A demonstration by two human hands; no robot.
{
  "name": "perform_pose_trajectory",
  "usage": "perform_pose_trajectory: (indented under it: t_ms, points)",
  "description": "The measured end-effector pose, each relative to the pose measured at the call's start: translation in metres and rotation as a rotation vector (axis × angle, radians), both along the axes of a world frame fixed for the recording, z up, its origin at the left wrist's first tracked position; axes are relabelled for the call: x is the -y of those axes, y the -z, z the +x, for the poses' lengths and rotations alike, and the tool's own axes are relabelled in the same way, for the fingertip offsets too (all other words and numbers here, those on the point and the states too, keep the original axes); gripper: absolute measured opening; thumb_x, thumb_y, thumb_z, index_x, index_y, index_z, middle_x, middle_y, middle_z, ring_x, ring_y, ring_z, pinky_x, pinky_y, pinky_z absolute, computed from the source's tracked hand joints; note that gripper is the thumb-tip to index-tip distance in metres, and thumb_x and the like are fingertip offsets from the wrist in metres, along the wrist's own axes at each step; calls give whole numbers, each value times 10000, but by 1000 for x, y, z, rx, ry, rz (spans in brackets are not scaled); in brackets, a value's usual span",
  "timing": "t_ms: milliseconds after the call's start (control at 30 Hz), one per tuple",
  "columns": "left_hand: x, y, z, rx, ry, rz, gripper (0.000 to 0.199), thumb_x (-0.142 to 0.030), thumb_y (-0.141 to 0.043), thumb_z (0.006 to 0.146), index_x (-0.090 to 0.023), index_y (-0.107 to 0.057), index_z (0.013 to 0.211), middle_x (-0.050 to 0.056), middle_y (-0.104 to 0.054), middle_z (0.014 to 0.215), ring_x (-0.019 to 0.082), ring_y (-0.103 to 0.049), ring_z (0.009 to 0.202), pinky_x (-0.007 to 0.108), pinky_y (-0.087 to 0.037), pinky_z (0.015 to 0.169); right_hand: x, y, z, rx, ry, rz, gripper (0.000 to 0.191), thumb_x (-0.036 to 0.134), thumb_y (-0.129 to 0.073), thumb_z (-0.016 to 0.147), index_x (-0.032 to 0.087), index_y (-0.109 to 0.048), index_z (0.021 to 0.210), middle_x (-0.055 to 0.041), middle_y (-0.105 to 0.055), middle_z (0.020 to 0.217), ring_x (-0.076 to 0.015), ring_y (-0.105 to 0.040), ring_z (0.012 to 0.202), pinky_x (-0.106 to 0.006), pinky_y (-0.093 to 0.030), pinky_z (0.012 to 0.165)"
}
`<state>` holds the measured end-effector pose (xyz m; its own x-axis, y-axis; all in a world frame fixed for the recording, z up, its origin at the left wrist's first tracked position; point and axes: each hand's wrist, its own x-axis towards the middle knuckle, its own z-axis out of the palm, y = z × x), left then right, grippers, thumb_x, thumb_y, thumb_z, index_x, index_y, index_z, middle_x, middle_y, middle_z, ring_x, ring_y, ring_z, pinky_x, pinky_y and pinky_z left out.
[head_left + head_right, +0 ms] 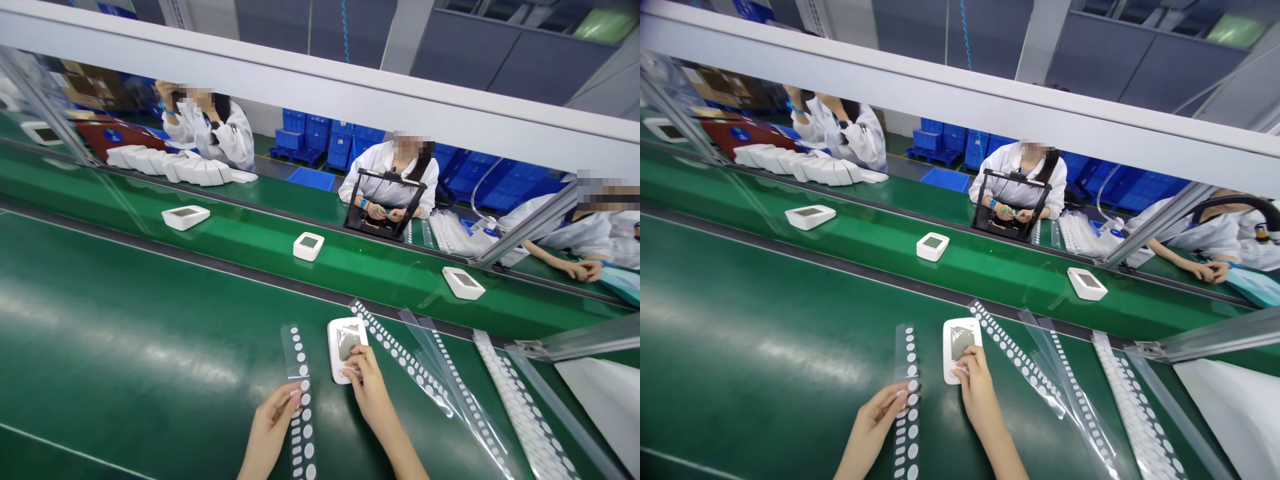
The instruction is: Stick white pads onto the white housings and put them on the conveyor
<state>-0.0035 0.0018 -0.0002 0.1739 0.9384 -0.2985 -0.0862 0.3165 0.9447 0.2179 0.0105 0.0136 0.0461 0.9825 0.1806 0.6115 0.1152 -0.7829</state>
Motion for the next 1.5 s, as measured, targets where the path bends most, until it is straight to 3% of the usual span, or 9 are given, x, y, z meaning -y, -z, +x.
perform_pose_trajectory:
  t_ms: [133, 367, 600, 800, 933, 1033, 1267, 1500]
  points:
    - [-1, 0, 1, 72, 16, -57, 468, -563, -718, 718, -177, -717, 983, 114, -744, 1031, 306, -669, 1006, 345, -549, 861, -3, -6, 1, -119, 28, -92, 165, 260, -478, 910, 177, -577, 808, -70, -497, 1016, -128, -533, 677, -249, -452, 621]
    - [1, 13, 8, 220, -18, -148, 487, -532, -772, 682, -188, -703, 1019, 113, -746, 1031, 316, -645, 1072, 351, -536, 889, -2, -3, -1, -109, 58, -79, 126, 231, -520, 859, 174, -595, 776, -66, -482, 983, -151, -525, 743, -257, -430, 668]
    - [-2, 6, 12, 232, -49, -158, 503, -528, -798, 649, -175, -715, 999, 127, -746, 1024, 320, -667, 1020, 365, -538, 873, -1, -4, 1, -133, 40, -113, 127, 240, -562, 829, 167, -622, 743, -72, -485, 1014, -143, -515, 729, -254, -420, 666]
    - [2, 1, 17, 292, 69, -171, 445, -458, -805, 685, -187, -717, 1026, 118, -728, 1086, 300, -648, 1066, 363, -504, 933, 0, -2, 3, -225, 72, -111, 174, 313, -586, 848, 168, -641, 768, -69, -517, 1009, -128, -503, 662, -252, -419, 627]
    - [3, 3, 19, 329, 84, -186, 416, -463, -804, 684, -193, -731, 992, 112, -729, 1088, 310, -637, 1085, 384, -491, 953, -3, 0, -1, -142, 76, -72, 117, 239, -592, 815, 175, -649, 736, -68, -512, 980, -173, -549, 798, -265, -437, 698]
    - [2, 4, 20, 297, 122, -178, 428, -475, -788, 699, -185, -735, 1010, 118, -736, 1062, 306, -653, 1044, 382, -487, 948, -6, -3, -3, -117, 67, -72, 83, 183, -596, 789, 176, -639, 718, -55, -509, 936, -174, -556, 798, -273, -445, 722]
    - [0, 3, 25, 292, 137, -133, 359, -452, -803, 683, -182, -759, 915, 91, -760, 947, 256, -679, 927, 303, -505, 845, 12, -1, -36, -214, -81, 27, 128, 152, -574, 868, 197, -674, 802, -54, -555, 976, -166, -585, 878, -263, -460, 797]
    - [0, 5, 26, 243, 116, -71, 351, -486, -777, 687, -169, -765, 839, 89, -764, 866, 259, -684, 861, 299, -519, 781, 22, 9, -59, -170, -106, 135, 170, 87, -512, 887, 199, -633, 846, -49, -549, 954, -164, -561, 905, -265, -462, 798]
